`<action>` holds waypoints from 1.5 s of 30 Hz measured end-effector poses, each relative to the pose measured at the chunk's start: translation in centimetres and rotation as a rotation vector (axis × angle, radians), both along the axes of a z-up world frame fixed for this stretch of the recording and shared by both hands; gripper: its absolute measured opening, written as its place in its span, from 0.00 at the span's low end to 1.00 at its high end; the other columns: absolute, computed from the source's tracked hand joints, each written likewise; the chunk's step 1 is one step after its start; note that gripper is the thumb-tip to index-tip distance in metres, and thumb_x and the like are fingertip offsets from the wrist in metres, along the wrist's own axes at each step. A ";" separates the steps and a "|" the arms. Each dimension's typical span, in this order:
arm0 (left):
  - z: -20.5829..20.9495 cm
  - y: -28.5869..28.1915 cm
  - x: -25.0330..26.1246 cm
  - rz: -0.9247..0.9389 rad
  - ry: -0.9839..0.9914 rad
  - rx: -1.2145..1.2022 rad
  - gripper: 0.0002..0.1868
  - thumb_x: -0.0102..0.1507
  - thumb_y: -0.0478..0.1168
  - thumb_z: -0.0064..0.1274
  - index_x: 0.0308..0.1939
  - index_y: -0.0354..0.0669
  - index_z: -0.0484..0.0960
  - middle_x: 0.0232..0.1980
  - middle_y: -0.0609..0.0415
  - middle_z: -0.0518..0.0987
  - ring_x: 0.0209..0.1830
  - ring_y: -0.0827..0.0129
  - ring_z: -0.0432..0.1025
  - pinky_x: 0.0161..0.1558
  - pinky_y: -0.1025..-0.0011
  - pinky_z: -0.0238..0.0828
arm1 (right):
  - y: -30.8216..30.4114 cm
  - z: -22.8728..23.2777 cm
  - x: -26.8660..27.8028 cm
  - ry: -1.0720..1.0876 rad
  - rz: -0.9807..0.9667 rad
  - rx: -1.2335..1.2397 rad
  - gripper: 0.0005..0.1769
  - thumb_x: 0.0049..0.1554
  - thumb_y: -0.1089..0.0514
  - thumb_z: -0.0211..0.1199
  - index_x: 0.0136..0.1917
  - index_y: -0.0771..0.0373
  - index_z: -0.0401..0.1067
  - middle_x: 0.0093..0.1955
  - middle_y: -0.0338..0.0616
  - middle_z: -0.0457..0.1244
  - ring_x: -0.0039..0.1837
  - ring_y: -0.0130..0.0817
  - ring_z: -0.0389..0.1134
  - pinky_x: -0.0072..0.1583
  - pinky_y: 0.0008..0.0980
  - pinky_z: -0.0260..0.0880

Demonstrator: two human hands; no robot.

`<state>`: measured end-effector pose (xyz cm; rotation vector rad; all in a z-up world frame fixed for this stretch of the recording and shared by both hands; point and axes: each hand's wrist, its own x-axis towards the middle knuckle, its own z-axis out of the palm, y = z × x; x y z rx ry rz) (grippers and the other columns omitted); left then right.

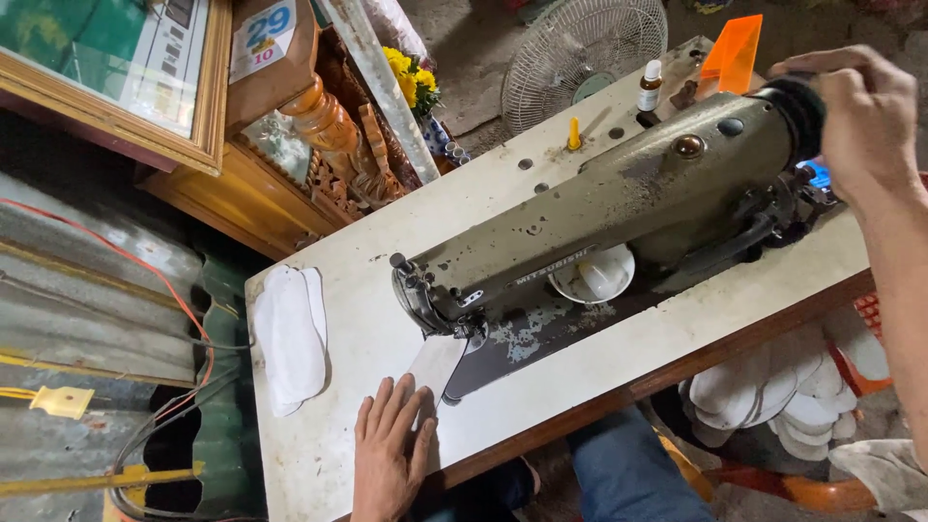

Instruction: Stitching the edges of shoe insoles using an industrial sewing machine

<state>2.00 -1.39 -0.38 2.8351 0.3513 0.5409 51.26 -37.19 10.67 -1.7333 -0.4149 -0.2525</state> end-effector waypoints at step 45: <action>1.0 -2.2 0.6 0.032 0.007 -0.013 0.25 0.66 0.50 0.54 0.67 0.55 0.79 0.75 0.49 0.71 0.76 0.50 0.61 0.71 0.47 0.54 | 0.0 -0.2 -1.9 -0.109 -0.148 -0.104 0.15 0.73 0.58 0.47 0.63 0.50 0.75 0.66 0.33 0.72 0.59 0.27 0.69 0.34 0.34 0.62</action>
